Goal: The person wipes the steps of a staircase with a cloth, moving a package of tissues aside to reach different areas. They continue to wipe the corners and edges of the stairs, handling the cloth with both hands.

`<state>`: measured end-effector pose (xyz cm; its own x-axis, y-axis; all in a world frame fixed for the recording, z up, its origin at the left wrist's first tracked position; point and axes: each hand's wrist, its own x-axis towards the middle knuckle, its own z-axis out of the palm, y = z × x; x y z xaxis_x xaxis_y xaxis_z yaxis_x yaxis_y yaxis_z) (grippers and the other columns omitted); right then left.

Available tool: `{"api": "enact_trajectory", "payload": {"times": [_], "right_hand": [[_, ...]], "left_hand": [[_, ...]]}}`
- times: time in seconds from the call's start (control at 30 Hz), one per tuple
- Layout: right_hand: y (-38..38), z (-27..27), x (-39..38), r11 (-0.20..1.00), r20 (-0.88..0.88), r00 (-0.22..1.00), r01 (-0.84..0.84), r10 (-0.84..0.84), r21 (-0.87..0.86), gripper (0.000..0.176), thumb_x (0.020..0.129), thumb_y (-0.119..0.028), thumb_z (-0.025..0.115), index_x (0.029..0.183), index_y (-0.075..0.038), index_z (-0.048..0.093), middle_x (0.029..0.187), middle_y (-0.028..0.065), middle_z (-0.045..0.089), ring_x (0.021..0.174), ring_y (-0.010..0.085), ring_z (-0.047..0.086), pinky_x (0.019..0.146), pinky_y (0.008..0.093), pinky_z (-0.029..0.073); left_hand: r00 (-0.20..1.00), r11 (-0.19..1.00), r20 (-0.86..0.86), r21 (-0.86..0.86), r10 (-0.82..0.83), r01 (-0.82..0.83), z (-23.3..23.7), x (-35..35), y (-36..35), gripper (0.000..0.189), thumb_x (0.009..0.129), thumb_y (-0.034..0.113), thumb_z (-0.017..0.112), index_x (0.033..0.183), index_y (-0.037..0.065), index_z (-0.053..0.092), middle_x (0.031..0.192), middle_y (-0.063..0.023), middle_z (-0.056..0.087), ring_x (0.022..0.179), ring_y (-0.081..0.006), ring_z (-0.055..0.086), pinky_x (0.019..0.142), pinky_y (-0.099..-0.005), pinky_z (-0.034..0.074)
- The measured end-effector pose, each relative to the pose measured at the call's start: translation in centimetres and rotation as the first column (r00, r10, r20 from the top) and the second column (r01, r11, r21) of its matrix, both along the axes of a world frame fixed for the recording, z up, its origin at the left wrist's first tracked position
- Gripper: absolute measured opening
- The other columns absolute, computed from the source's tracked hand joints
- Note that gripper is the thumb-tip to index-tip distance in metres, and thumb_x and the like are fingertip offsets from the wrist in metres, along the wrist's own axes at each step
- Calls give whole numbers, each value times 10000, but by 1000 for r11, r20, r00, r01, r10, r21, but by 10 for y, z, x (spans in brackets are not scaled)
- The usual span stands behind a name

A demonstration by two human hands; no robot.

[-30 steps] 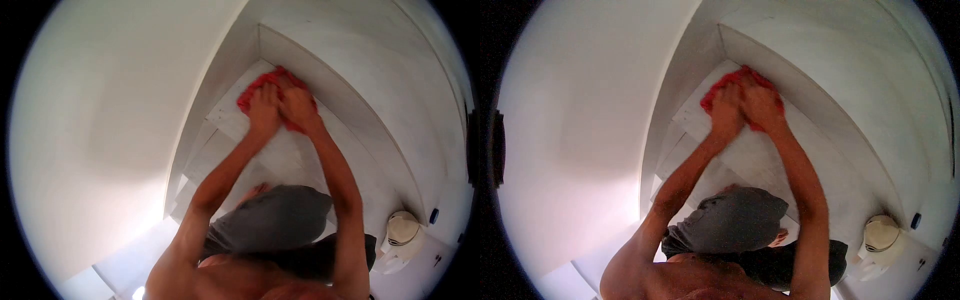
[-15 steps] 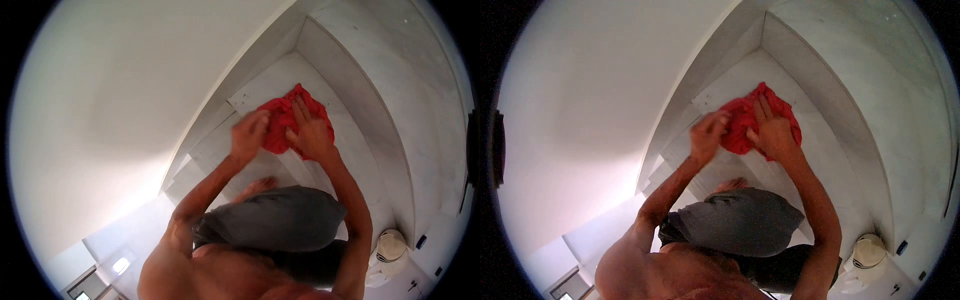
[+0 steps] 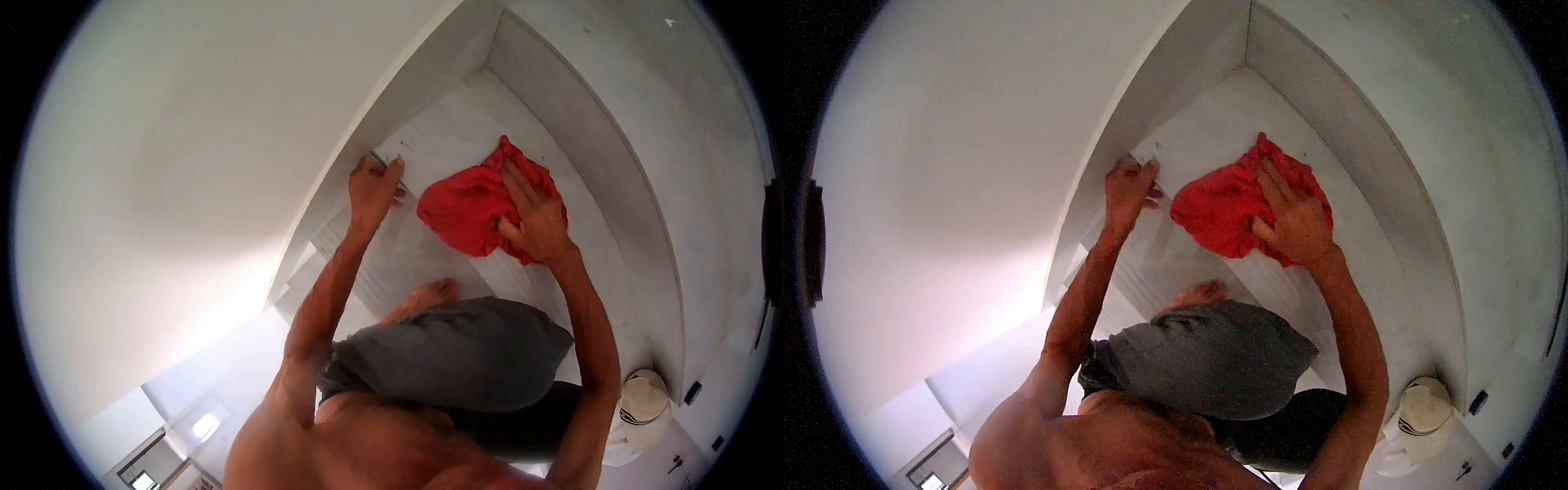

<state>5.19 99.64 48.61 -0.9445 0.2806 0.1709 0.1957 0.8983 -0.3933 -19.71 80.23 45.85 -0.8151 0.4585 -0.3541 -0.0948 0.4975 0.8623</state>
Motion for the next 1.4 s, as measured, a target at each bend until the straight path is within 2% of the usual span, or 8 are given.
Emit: {"api": "enact_trajectory", "payload": {"times": [0.13, 0.23, 0.63, 0.83, 0.93, 1.03, 1.17, 1.4], "right_hand": [[0, -2, -2, 1000, -10, 1000, 7, -7, 2, 775, 835, -279, 722, 1506, 22, 478, 1595, 218, 472, 994, 360, 739, 814, 417, 612], [1, -7, -1, 1000, -18, 1000, 3, -3, -19, 767, 841, -284, 718, 1504, 20, 479, 1584, 227, 481, 1002, 366, 737, 812, 427, 612], [-4, 3, 0, 996, 36, 998, 58, -56, -72, 758, 869, -314, 703, 1514, 0, 459, 1585, 218, 477, 1062, 406, 716, 885, 479, 594], [-8, 0, 1, 992, 78, 993, 95, -88, -82, 767, 880, -339, 694, 1526, -9, 446, 1600, 220, 457, 1071, 418, 713, 918, 507, 575], [-9, -3, 2, 991, 43, 995, 97, -93, -96, 770, 878, -346, 696, 1527, -15, 446, 1606, 219, 449, 1056, 418, 714, 914, 524, 570], [-10, -11, 3, 993, 14, 995, 98, -97, -69, 782, 875, -354, 703, 1530, -18, 440, 1607, 216, 447, 1026, 418, 715, 892, 530, 571], [-10, -8, 2, 996, -69, 993, 93, -92, 0, 738, 799, -234, 731, 1445, 51, 518, 1511, 238, 542, 903, 355, 720, 809, 436, 594], [-9, -13, 2, 994, -107, 989, 104, -101, 21, 727, 811, -238, 722, 1447, 49, 520, 1519, 233, 537, 917, 349, 720, 825, 438, 595]], "left_hand": [[761, 918, -536, -342, -364, 199, 9, -7, -3, 370, 953, 302, 729, 837, -36, 629, 766, -227, 672, 682, -396, 671, 653, -488, 550], [694, 865, -541, -430, -475, 257, 17, -12, 5, 310, 949, 263, 701, 839, -24, 659, 850, -273, 667, 779, -498, 635, 731, -570, 509], [476, 706, -540, -639, -694, 305, 16, -31, 25, 32, 813, -2, 623, 838, -19, 635, 910, -286, 688, 858, -480, 700, 741, -570, 571], [488, 603, -441, -759, -753, 245, 21, -35, 36, 125, 892, 104, 699, 906, -20, 703, 983, -275, 712, 979, -468, 689, 843, -576, 546], [296, 583, -502, -698, -813, 417, -2, -65, 14, 149, 907, 123, 699, 884, -23, 718, 1002, -277, 709, 959, -477, 690, 835, -576, 544], [422, 641, -493, -670, -761, 374, 12, -55, 15, 189, 925, 154, 701, 886, -30, 728, 972, -283, 714, 930, -485, 695, 836, -583, 541], [396, 584, -448, -728, -802, 359, 24, -44, 26, 200, 934, 146, 684, 865, -39, 719, 894, -295, 709, 880, -487, 695, 821, -577, 550], [361, 588, -479, -746, -800, 312, 23, -49, 34, 195, 923, 120, 676, 843, -49, 734, 878, -301, 708, 880, -485, 704, 813, -566, 563]]}}
